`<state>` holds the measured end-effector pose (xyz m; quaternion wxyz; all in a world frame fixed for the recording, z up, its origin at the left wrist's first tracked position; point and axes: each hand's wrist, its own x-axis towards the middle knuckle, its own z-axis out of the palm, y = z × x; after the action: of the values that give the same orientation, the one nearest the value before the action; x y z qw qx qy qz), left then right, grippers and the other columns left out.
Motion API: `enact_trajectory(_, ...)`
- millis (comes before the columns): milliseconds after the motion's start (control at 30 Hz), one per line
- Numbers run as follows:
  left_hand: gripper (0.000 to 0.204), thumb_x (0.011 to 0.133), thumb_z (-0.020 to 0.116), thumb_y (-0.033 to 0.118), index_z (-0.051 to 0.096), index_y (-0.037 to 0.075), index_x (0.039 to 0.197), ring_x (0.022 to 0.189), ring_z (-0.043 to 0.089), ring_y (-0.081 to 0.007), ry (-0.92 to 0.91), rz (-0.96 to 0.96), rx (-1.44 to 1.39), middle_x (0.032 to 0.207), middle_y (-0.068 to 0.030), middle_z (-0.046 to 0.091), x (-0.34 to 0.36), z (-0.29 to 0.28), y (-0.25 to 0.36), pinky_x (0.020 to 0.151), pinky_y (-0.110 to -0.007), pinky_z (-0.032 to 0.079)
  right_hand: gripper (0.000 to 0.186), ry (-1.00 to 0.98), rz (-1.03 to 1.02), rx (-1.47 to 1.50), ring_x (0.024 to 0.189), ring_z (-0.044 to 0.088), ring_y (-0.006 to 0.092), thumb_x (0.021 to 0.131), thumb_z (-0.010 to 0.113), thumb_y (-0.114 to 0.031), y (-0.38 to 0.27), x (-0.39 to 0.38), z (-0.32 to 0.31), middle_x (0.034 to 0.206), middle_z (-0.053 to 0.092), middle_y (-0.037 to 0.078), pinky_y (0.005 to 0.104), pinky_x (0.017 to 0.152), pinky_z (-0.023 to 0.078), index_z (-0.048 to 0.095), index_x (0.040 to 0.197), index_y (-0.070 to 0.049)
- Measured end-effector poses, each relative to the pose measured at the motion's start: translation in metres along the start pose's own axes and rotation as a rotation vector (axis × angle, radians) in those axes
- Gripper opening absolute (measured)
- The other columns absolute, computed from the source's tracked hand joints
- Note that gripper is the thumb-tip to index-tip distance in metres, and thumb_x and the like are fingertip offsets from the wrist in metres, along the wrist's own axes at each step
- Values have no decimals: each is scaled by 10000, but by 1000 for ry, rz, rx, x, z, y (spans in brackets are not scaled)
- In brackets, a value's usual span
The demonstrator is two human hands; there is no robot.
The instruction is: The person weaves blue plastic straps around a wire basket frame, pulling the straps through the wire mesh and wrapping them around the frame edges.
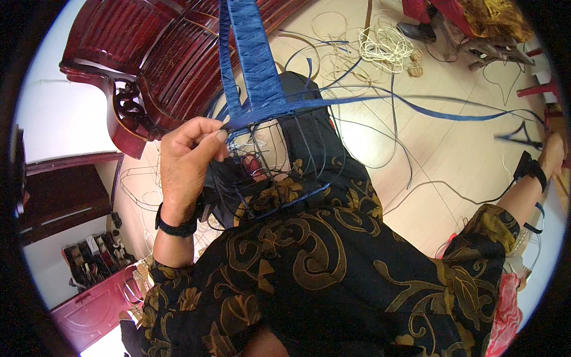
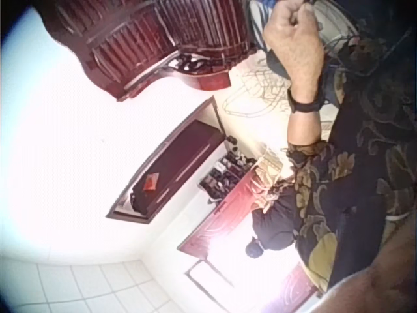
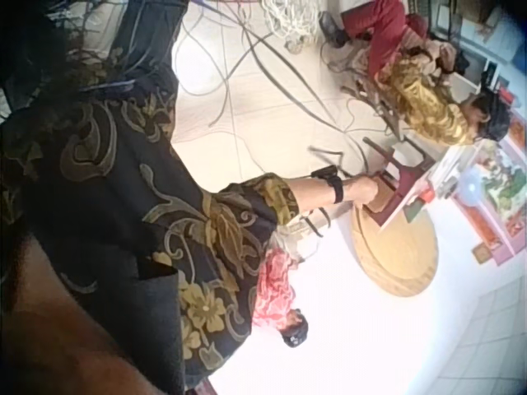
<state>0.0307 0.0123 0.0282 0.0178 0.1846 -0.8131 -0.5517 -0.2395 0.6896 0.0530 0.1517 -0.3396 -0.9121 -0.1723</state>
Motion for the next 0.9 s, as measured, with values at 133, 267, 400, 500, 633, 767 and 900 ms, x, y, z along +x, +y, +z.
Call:
enact_trajectory(133,81,909,639,57,665,-4,863,587,526,-31,-29,24,-4,634,25,592,6,-2,-4,557,-215,414,556,-44,-387,239,1212,574,271,826,709,-84,37,39,88,1366,571,127,371,1026,452,537,1355,-104)
enact_trajectory(267,96,912,635,68,666,-6,860,590,530,-33,-6,-6,74,631,25,591,-2,0,7,558,-216,416,531,-143,-1185,735,1334,486,243,882,633,-83,-104,-111,-45,1438,536,106,359,1130,353,531,1404,-93)
enact_trajectory(400,100,916,630,66,666,-10,861,588,533,-37,-3,6,42,632,21,592,-2,3,-1,560,-213,418,510,-247,-1549,1234,1333,497,259,879,666,-179,-207,-284,-146,1400,572,111,377,1152,331,570,1369,-71)
enact_trajectory(500,89,915,628,50,666,-14,865,591,536,-37,-9,16,3,636,17,595,-3,-2,0,559,-213,421,457,-177,-1806,1446,1191,581,301,849,720,-215,-259,-378,-194,1254,639,119,398,1042,415,621,1270,-67)
enact_trajectory(633,73,912,629,32,668,-17,874,608,543,-33,-20,26,18,655,13,611,0,-4,4,565,-215,435,153,-289,-1894,1487,818,654,334,817,693,-193,-285,-416,-201,808,659,127,443,771,497,677,855,-46)
enact_trajectory(767,66,905,629,21,678,-18,924,639,553,-30,-29,7,8,688,11,629,-3,-4,0,583,-216,448,128,-391,-1837,1578,715,639,343,797,665,-139,-291,-413,-200,726,627,151,420,633,497,666,720,-37)
enact_trajectory(900,173,888,605,-13,651,-20,1055,707,568,-29,-74,-20,-77,769,8,651,-5,-6,3,649,-208,459,99,-481,-1828,1663,698,635,328,800,650,-120,-297,-412,-192,723,632,139,418,630,492,690,761,-37)
